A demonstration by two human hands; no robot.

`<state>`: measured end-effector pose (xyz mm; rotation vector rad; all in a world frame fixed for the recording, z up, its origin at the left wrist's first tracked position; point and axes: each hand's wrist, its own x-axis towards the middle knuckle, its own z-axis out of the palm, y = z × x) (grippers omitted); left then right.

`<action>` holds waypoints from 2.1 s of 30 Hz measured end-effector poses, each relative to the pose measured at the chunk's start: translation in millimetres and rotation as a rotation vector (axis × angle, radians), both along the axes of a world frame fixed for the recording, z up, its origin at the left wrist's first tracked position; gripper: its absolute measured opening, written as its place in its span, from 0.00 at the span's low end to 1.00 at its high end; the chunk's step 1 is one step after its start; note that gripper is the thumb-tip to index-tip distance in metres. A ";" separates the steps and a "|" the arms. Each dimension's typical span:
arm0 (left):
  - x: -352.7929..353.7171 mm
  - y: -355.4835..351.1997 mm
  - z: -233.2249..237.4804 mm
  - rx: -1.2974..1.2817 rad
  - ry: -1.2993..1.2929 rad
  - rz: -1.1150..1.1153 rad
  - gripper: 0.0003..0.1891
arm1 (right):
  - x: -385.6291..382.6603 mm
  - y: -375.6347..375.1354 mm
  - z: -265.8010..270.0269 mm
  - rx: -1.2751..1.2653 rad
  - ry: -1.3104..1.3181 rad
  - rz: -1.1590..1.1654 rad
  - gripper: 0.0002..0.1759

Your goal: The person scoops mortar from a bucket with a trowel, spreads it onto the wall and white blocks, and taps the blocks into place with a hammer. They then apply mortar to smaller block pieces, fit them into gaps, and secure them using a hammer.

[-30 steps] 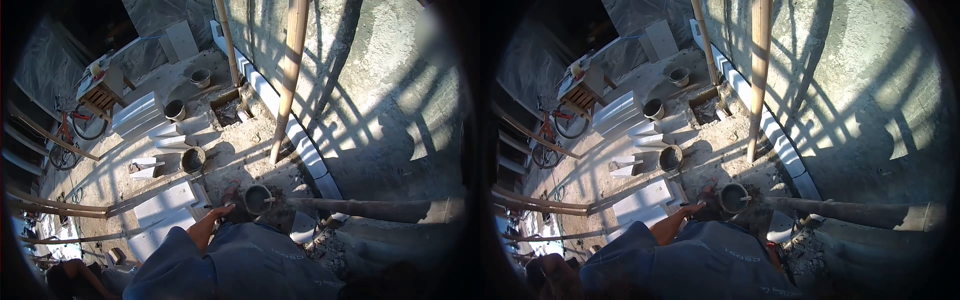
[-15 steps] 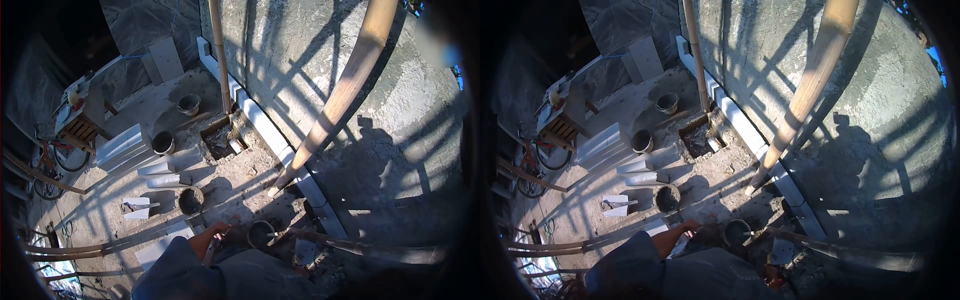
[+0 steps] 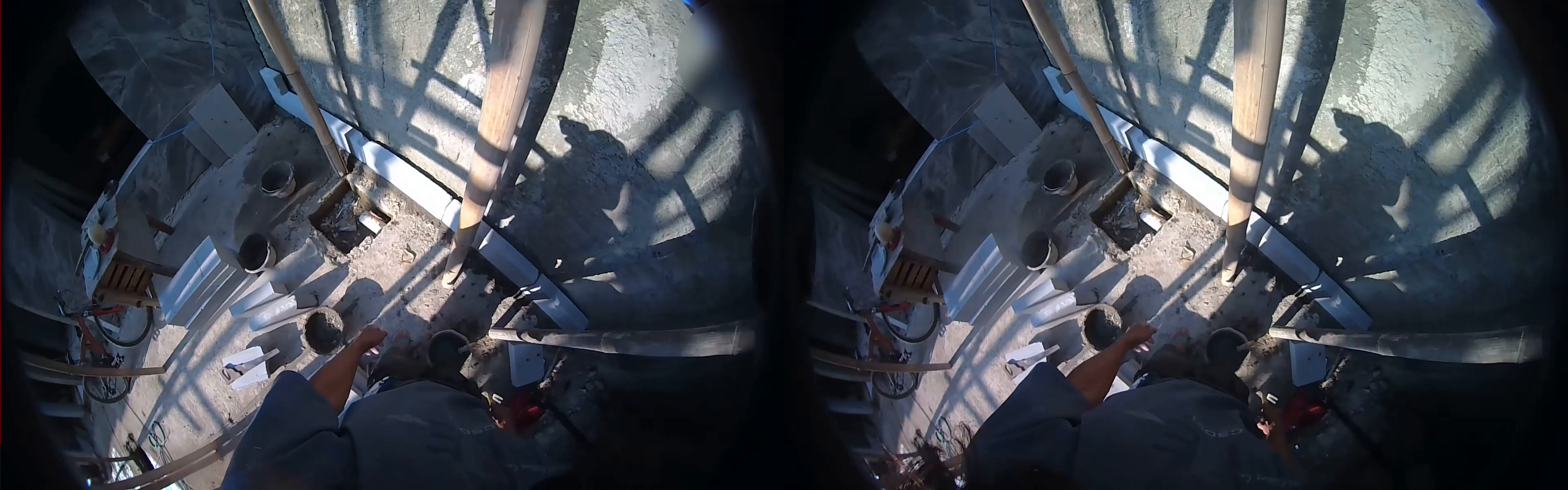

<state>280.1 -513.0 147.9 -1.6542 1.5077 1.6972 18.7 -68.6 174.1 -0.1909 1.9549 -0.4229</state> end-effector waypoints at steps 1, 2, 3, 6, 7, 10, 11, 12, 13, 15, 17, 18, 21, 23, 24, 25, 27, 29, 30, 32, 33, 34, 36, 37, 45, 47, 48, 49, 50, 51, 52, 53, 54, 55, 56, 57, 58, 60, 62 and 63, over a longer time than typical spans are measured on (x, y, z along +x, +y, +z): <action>-6.9 6.2 5.1 0.039 -0.036 -0.118 0.25 | 6.4 16.5 -13.1 -0.041 -0.002 -0.005 0.14; -14.0 14.8 12.5 0.084 -0.076 -0.245 0.28 | 9.1 34.4 -30.0 -0.134 0.012 0.032 0.14; -16.6 28.8 19.2 0.126 -0.041 -0.212 0.33 | 10.1 49.8 -49.4 -0.313 0.052 0.117 0.14; -26.9 56.9 18.4 0.106 -0.103 -0.437 0.38 | 32.6 99.8 -109.8 -0.718 0.047 -0.128 0.17; -25.8 65.1 6.2 0.115 -0.081 -0.530 0.39 | 30.2 87.9 -105.5 -0.529 -0.125 -0.355 0.13; -39.8 95.4 60.8 -0.130 -0.220 -0.776 0.46 | 27.4 43.3 -77.2 -0.020 -0.271 -1.010 0.11; -39.0 97.8 61.2 -0.136 -0.210 -0.776 0.46 | 26.1 56.7 -95.7 -0.080 -0.364 -1.019 0.13; -38.2 97.7 61.5 -0.144 -0.200 -0.768 0.45 | 24.7 69.8 -113.6 -0.137 -0.460 -1.027 0.14; -36.6 96.4 56.4 -0.135 -0.210 -0.789 0.45 | 23.8 84.4 -133.8 -0.189 -0.557 -1.031 0.16; -30.3 95.4 36.4 -0.073 -0.108 -0.807 0.46 | 19.2 62.0 -116.9 -0.045 -0.412 -1.009 0.15; -25.7 104.0 10.8 -0.030 -0.182 -0.904 0.47 | 18.4 48.2 -122.6 0.116 -0.317 -1.042 0.15; -22.5 108.1 -1.3 -0.001 -0.244 -0.993 0.48 | 28.6 70.6 -161.1 -0.085 -0.404 -1.098 0.14; -40.9 129.5 2.5 -0.120 -0.495 -1.171 0.49 | 30.5 55.8 -188.5 0.054 -0.380 -1.143 0.14; -43.3 127.1 -11.7 -0.130 -0.521 -1.154 0.50 | 32.8 35.4 -195.7 0.123 -0.303 -1.175 0.15; -47.1 125.0 -20.6 -0.151 -0.537 -1.135 0.52 | 33.3 26.4 -201.0 0.142 -0.231 -1.193 0.15; -49.8 121.7 -27.0 -0.136 -0.542 -1.137 0.52 | 40.6 24.5 -220.3 0.121 -0.229 -1.238 0.15; -53.4 113.1 -40.2 -0.136 -0.505 -1.102 0.54 | 48.1 12.1 -238.9 0.067 -0.260 -1.412 0.14; -53.2 109.7 -58.3 -0.177 -0.485 -1.077 0.55 | 58.6 -1.2 -261.4 0.043 -0.263 -1.521 0.14; -52.1 108.4 -66.4 -0.234 -0.458 -1.042 0.56 | 62.9 -7.7 -272.5 0.054 -0.257 -1.660 0.13; -56.4 104.9 -72.8 -0.239 -0.464 -1.056 0.55 | 72.3 -7.8 -300.6 0.081 -0.251 -1.800 0.12; -59.6 102.1 -75.1 -0.261 -0.462 -1.063 0.55 | 77.0 -6.1 -317.3 0.082 -0.226 -1.844 0.12; -60.6 100.9 -73.9 -0.247 -0.479 -1.069 0.55 | 86.6 -4.7 -330.4 0.091 -0.205 -1.888 0.11; -66.5 96.7 -74.1 -0.248 -0.481 -1.069 0.53 | 84.7 -7.4 -335.1 0.138 -0.227 -1.965 0.12; -67.8 94.1 -77.5 -0.245 -0.489 -1.072 0.53 | 85.9 -4.0 -345.5 0.128 -0.236 -1.983 0.13; -66.6 98.2 -83.0 -0.518 -0.388 -1.297 0.50 | 158.4 43.1 -443.0 0.631 -0.280 -1.332 0.23; -70.8 106.0 -109.8 -0.577 -0.253 -1.353 0.48 | 170.2 59.5 -457.7 0.620 -0.094 -0.799 0.36; -80.2 110.3 -126.0 -0.654 -0.114 -1.395 0.47 | 132.0 22.6 -417.3 0.605 0.165 -0.724 0.32; -96.0 121.3 -140.2 -0.585 -0.020 -1.272 0.44 | 121.6 24.1 -422.7 0.446 0.341 -0.708 0.30; -99.4 136.5 -164.9 -0.436 0.046 -1.064 0.42 | 91.9 5.8 -404.2 0.323 0.486 -0.676 0.30; -102.9 156.7 -194.9 -0.229 0.032 -0.824 0.39 | 61.7 -10.7 -389.2 0.172 0.519 -0.758 0.31; -106.0 176.9 -224.9 -0.060 0.004 -0.563 0.37 | 33.2 -28.7 -379.5 0.040 0.580 -0.821 0.30; -111.2 200.6 -254.8 0.166 -0.097 -0.266 0.34 | 2.5 -47.6 -364.8 -0.017 0.558 -0.830 0.28; -97.2 223.8 -297.5 0.370 -0.126 0.047 0.34 | -25.3 -64.8 -351.6 -0.106 0.555 -0.745 0.27; -83.5 246.8 -339.6 0.525 -0.188 0.377 0.33 | -49.5 -82.6 -342.5 -0.195 0.551 -0.658 0.25; -90.8 233.4 -382.2 0.300 -0.121 0.395 0.31 | -67.2 -101.9 -340.4 -0.133 0.564 -0.590 0.23; -105.2 198.5 -428.7 -0.088 -0.076 0.140 0.30 | -78.6 -109.7 -353.8 -0.181 0.644 -0.414 0.22; -116.7 159.2 -477.2 -0.440 -0.133 -0.120 0.31 | -88.7 -115.0 -366.5 -0.227 0.718 -0.233 0.21; -127.8 112.9 -523.5 -0.646 -0.150 -0.285 0.36 | -97.4 -128.7 -382.5 -0.199 0.694 -0.089 0.21; -123.0 117.4 -528.0 -0.659 -0.116 -0.255 0.36 | -99.3 -137.3 -394.0 -0.163 0.662 0.041 0.20; -122.7 118.2 -529.1 -0.684 -0.076 -0.236 0.36 | -101.8 -142.7 -397.2 -0.056 0.493 0.123 0.20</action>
